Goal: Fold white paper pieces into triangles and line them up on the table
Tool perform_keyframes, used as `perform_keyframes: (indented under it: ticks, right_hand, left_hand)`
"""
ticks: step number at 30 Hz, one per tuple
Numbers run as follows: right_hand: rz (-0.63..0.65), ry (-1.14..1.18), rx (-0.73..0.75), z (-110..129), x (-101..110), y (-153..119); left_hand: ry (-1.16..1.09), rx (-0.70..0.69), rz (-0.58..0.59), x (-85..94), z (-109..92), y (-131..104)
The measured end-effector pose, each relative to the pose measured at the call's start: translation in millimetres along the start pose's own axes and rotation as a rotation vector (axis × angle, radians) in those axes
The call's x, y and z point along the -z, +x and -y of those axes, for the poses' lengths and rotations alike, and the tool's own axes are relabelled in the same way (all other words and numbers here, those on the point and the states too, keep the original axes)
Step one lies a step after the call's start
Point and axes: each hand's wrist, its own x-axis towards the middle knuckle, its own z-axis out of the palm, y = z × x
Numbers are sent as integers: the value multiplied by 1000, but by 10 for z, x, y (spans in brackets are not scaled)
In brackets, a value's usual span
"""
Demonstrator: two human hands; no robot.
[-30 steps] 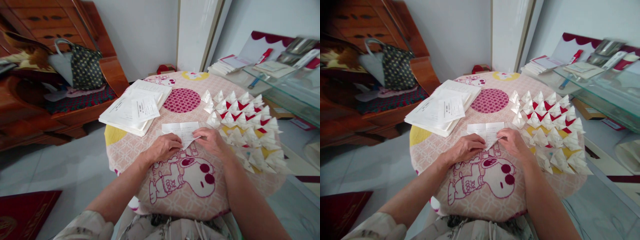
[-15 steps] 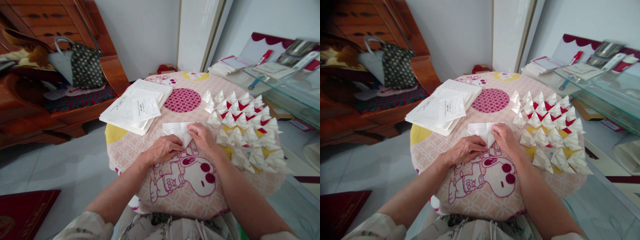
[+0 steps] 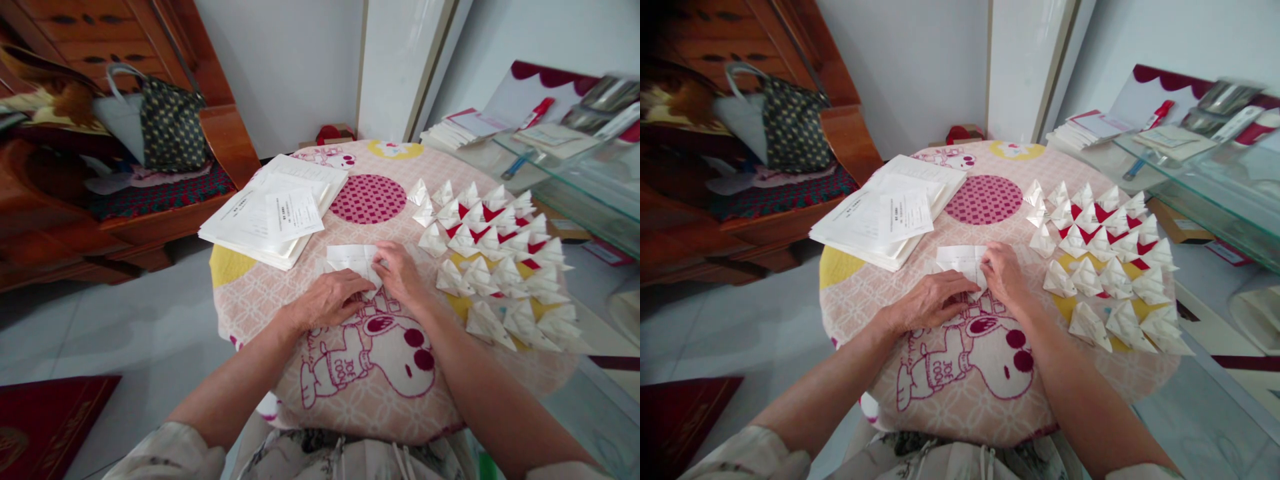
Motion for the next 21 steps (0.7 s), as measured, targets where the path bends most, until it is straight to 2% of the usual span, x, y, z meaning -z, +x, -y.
perform_keyframes:
  ticks: [10, 21]
  right_hand:
    - [-29, -61, 23, 14, -4, 35]
    - [-24, -30, 8, 37, -24, 21]
  left_hand:
    - [-26, -24, -6, -29, 19, 9]
    - [-49, -18, -24, -21, 14, 4]
